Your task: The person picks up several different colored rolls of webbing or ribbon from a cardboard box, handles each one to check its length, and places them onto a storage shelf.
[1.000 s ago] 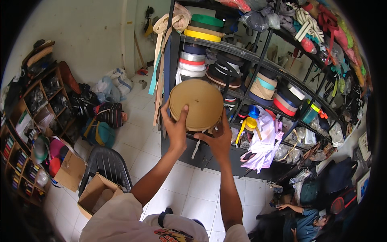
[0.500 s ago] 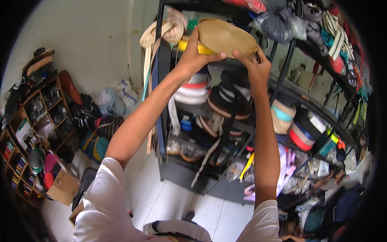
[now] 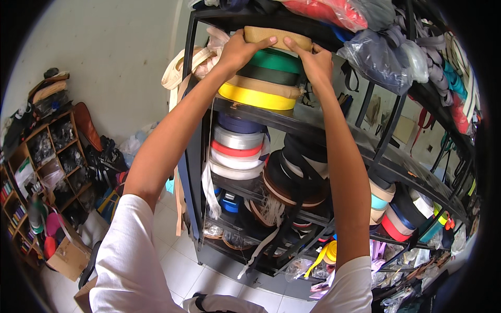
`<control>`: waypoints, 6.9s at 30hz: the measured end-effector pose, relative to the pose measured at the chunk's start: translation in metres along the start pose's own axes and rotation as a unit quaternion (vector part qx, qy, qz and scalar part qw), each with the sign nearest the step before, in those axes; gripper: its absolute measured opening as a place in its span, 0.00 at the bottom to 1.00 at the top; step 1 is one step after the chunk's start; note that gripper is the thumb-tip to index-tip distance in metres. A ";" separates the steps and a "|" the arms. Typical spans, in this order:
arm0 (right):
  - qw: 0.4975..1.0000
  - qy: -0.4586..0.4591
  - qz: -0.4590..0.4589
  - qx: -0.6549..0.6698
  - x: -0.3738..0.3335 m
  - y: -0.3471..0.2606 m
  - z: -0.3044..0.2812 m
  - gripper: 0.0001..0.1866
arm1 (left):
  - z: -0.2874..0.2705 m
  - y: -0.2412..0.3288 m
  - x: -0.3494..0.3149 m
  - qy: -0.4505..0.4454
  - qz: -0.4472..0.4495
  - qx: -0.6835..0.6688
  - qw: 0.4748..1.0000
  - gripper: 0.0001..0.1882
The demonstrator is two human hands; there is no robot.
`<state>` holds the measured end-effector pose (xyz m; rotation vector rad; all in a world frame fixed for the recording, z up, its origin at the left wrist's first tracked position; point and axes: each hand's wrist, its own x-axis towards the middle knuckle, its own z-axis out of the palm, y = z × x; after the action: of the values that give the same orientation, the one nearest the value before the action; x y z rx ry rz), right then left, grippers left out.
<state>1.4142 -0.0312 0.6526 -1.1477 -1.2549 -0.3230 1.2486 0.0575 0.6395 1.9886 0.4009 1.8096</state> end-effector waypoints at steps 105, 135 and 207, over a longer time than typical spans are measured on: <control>0.783 -0.605 -0.065 0.133 -1.194 -0.695 0.576 0.18 | -1.246 0.194 -1.007 0.087 -0.667 -0.044 0.739 0.13; 0.804 -0.322 0.450 -0.218 -1.074 -0.596 0.786 0.35 | -1.209 -0.186 -0.798 -0.214 -0.582 0.173 0.765 0.11; 0.854 0.288 0.430 0.041 -0.924 -0.627 -0.161 0.47 | -0.439 0.421 -0.796 -0.227 -0.528 -0.405 0.712 0.22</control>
<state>0.7178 -0.7891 0.1899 -1.2919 -0.1583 0.0754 0.6969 -0.6411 0.1801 1.0578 0.3602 0.5291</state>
